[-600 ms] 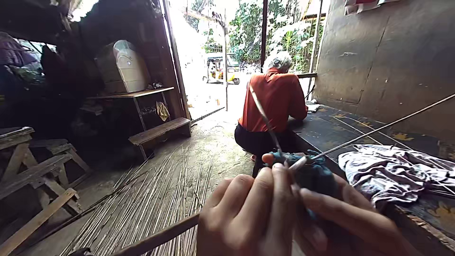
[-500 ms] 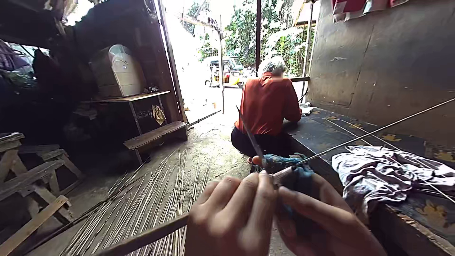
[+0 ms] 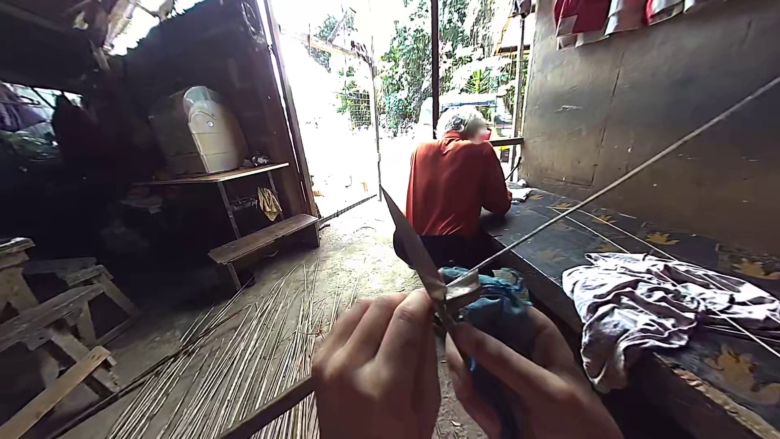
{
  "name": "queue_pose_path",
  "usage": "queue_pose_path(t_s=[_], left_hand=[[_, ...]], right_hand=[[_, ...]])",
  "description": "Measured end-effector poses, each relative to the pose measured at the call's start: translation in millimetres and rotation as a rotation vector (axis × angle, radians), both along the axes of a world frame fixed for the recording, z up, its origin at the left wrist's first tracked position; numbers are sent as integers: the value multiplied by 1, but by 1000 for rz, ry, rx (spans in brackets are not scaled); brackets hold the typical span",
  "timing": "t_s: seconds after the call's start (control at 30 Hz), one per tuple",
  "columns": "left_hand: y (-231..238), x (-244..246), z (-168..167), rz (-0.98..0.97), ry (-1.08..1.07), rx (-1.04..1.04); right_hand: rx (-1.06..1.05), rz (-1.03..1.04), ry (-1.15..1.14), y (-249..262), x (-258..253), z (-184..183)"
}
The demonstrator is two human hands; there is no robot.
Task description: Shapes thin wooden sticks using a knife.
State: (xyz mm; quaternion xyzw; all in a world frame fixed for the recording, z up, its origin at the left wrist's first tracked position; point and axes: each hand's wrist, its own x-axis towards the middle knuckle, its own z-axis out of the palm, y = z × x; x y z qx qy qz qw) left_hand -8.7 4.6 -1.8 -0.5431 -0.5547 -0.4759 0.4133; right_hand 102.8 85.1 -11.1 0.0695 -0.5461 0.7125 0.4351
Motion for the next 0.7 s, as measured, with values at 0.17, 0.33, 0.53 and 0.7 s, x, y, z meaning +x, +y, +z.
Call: queue_pose_path(t_s=[0.17, 0.33, 0.53, 0.7], left_hand=[[2, 9, 2, -145, -226, -60], [7, 14, 0, -255, -316, -88], [5, 16, 4, -185, -322, -72], [-1, 6, 9, -158, -404, -134]], right_hand=[[304, -438, -12, 2, -6, -6], [439, -833, -12, -4, -12, -12], [379, -798, -13, 6, 4, -3], [61, -82, -85, 3, 25, 10]])
